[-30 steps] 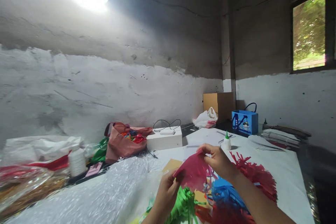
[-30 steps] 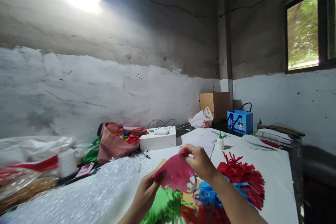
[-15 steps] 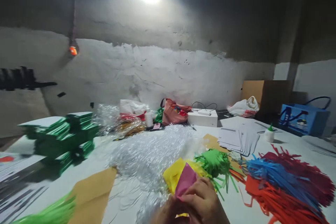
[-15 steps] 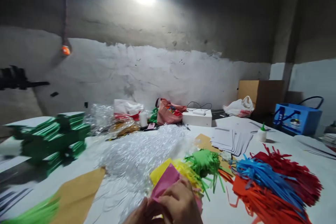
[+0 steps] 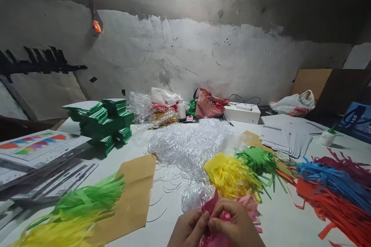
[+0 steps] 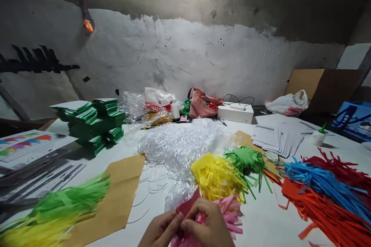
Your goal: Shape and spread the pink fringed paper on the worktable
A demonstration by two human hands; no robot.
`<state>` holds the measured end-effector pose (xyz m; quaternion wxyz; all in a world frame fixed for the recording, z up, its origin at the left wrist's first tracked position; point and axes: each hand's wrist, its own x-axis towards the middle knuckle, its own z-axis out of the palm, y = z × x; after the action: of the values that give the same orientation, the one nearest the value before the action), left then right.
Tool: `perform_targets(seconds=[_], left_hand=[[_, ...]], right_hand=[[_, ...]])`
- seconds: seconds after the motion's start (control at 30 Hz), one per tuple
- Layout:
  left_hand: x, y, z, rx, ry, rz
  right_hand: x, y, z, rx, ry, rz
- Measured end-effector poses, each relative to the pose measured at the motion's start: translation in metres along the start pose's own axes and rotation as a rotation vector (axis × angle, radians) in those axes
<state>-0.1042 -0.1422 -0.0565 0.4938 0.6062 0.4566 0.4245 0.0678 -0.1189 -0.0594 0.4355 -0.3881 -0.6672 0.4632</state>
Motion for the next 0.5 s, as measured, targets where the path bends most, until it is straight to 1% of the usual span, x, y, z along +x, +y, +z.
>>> perform_targets(seconds=[0.03, 0.1, 0.17, 0.2, 0.23, 0.3, 0.37, 0.4, 0.5], left_hand=[[0.001, 0.002, -0.001, 0.007, -0.016, -0.007], [0.003, 0.003, -0.001, -0.01, -0.03, -0.022], [0.005, 0.003, 0.0, -0.044, -0.028, -0.043], [0.005, 0.003, 0.001, -0.064, -0.023, -0.058], [0.005, 0.003, 0.002, -0.087, -0.021, -0.076], [0.004, 0.004, 0.004, -0.132, -0.026, -0.11], [0.003, 0.006, 0.006, -0.168, -0.026, -0.13], [0.003, 0.007, 0.007, -0.177, -0.026, -0.133], [0.003, 0.011, 0.009, -0.177, -0.011, -0.137]], right_hand=[[0.0, -0.001, -0.002, 0.046, -0.014, 0.032], [-0.001, -0.002, -0.007, 0.078, -0.012, 0.048], [-0.005, 0.001, -0.011, 0.037, 0.02, 0.021], [-0.006, 0.003, -0.013, -0.014, 0.039, -0.015], [-0.008, 0.005, -0.014, -0.081, 0.059, -0.081], [-0.011, 0.008, -0.014, -0.238, 0.086, -0.277], [-0.013, 0.008, -0.013, -0.386, 0.078, -0.454], [-0.013, 0.007, -0.011, -0.451, 0.075, -0.507], [-0.012, 0.0, -0.008, -0.599, 0.151, -0.596]])
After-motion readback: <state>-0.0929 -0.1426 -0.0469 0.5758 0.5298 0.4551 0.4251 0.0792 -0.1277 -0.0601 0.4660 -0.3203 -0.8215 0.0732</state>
